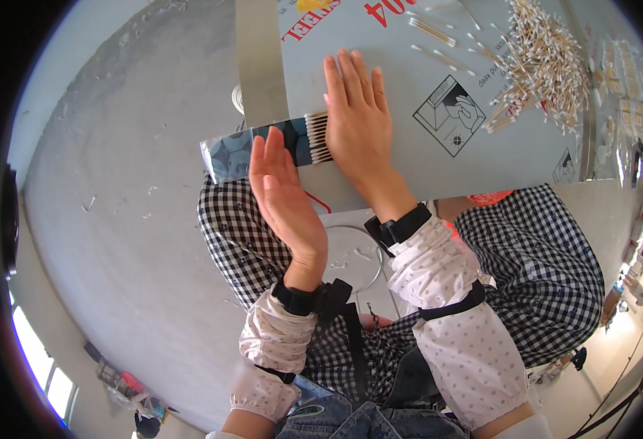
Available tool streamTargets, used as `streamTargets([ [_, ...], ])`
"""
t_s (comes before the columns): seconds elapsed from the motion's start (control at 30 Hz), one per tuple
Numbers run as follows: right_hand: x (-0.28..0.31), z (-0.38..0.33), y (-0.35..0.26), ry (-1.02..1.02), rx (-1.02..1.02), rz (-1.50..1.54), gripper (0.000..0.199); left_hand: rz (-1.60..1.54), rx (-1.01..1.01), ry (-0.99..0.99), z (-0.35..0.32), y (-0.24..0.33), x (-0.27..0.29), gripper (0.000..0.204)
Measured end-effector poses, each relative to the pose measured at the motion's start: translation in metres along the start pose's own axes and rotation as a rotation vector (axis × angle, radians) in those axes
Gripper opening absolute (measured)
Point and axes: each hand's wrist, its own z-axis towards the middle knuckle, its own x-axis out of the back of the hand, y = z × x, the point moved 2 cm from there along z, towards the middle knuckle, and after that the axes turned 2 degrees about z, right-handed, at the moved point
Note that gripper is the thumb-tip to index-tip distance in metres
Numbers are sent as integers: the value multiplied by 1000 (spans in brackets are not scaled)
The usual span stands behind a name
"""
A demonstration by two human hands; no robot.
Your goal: Organizing and inserting cotton swabs into small packaging sleeves on a flat surface.
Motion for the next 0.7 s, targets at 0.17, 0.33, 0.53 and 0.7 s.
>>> streamTargets([
  [0.17, -2, 0, 0, 35, 43, 13, 50, 27, -69, -77, -10, -9, -15, 63],
  [0.33, -1, 0, 1, 13, 27, 38, 52, -14, -75, -64, -5, -9, -25, 69],
  [0.53, 2, 1, -1, 13, 52, 16, 53, -59, -41, -48, 1, -7, -28, 75],
  [0.7, 0, 2, -6, -10, 53, 63, 52, -93, -20, -44, 4, -8, -24, 76],
])
